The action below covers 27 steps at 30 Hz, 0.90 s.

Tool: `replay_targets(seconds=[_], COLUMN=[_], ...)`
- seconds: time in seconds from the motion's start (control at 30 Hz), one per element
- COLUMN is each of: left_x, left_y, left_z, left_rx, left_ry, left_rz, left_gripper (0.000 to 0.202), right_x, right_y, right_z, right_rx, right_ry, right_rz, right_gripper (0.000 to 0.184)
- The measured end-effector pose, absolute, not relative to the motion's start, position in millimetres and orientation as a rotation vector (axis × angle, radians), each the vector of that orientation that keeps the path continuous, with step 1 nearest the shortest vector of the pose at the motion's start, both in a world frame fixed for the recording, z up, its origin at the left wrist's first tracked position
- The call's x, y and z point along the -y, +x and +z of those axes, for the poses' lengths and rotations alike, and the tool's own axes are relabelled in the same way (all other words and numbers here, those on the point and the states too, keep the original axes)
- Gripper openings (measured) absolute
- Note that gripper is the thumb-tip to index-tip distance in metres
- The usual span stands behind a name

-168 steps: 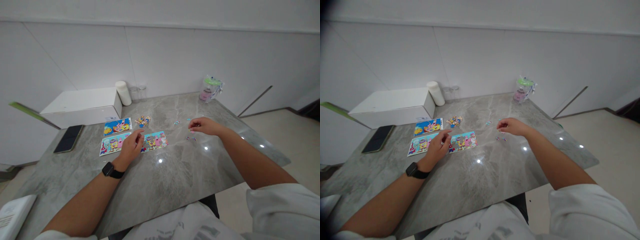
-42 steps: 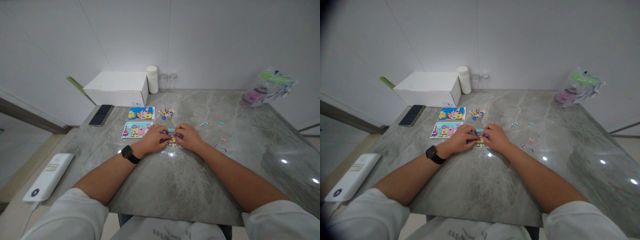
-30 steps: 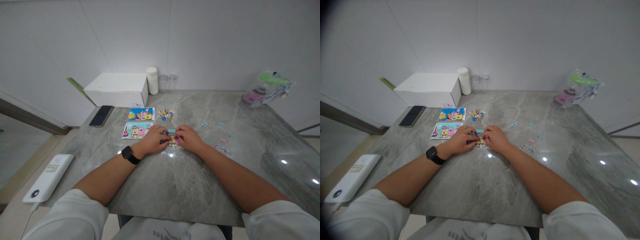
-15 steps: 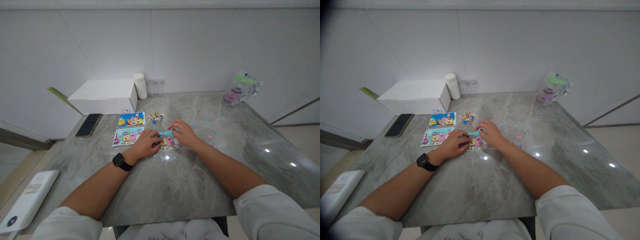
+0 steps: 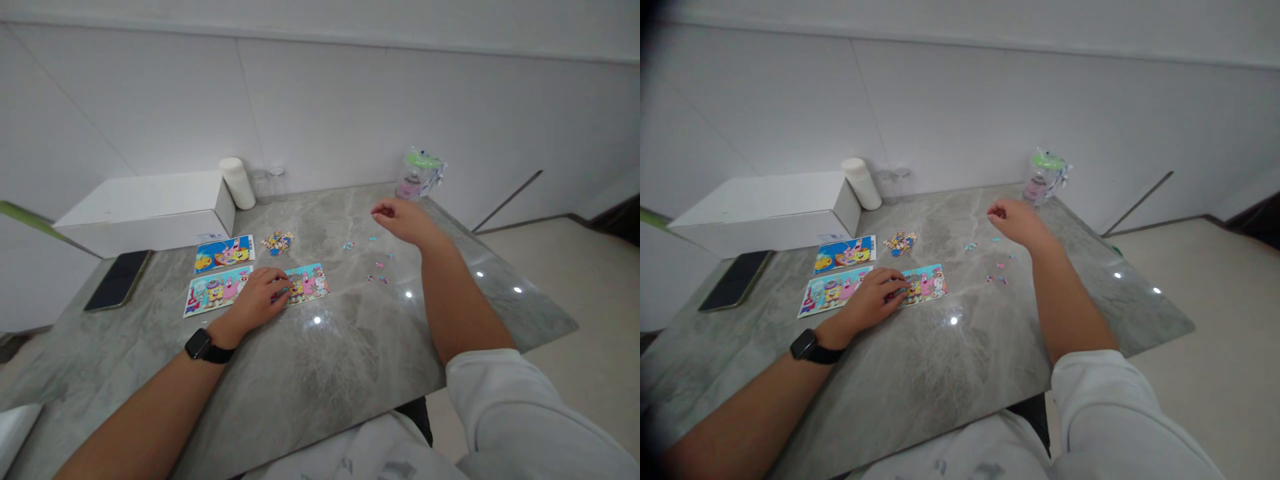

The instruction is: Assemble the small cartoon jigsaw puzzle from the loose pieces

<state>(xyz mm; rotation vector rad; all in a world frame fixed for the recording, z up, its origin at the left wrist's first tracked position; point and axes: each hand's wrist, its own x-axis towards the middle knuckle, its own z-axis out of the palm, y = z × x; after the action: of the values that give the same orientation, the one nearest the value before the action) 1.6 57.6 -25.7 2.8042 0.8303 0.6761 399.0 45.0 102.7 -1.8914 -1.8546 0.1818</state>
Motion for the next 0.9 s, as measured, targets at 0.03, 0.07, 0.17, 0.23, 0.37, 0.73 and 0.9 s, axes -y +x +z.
replay_targets(seconds=[0.03,0.07,0.17,0.23,0.37,0.73,0.9], left_x=[-58,-59,-60,-60,-61,-62,-61], left_y=[1,1,0,0,0,-1,-1], left_z=[-26,-27,-27,-26,-26,-28,-24], left_rx=[-0.829,-0.826,-0.818,-0.825,-0.823,-0.862,-0.933], left_ry=[2.803,2.803,2.796,2.785,2.767,2.711,2.643], left_rz=[0.675,0.674,0.67,0.679,0.697,0.718,0.779], left_gripper=[0.024,0.024,0.024,0.025,0.025,0.025,0.026], right_x=[-43,-42,-42,-44,-56,-72,-75], right_y=[408,417,438,450,463,462,458], right_z=[104,106,105,99,78,32,23], right_rx=[1.864,1.868,1.891,1.936,2.027,2.01,2.073], right_ry=[-1.932,-1.962,-2.058,-2.177,-2.458,-2.617,-2.587], right_rz=[0.162,0.142,0.126,0.176,0.353,0.757,0.72], right_gripper=[0.025,0.025,0.025,0.022,0.021,0.021,0.018])
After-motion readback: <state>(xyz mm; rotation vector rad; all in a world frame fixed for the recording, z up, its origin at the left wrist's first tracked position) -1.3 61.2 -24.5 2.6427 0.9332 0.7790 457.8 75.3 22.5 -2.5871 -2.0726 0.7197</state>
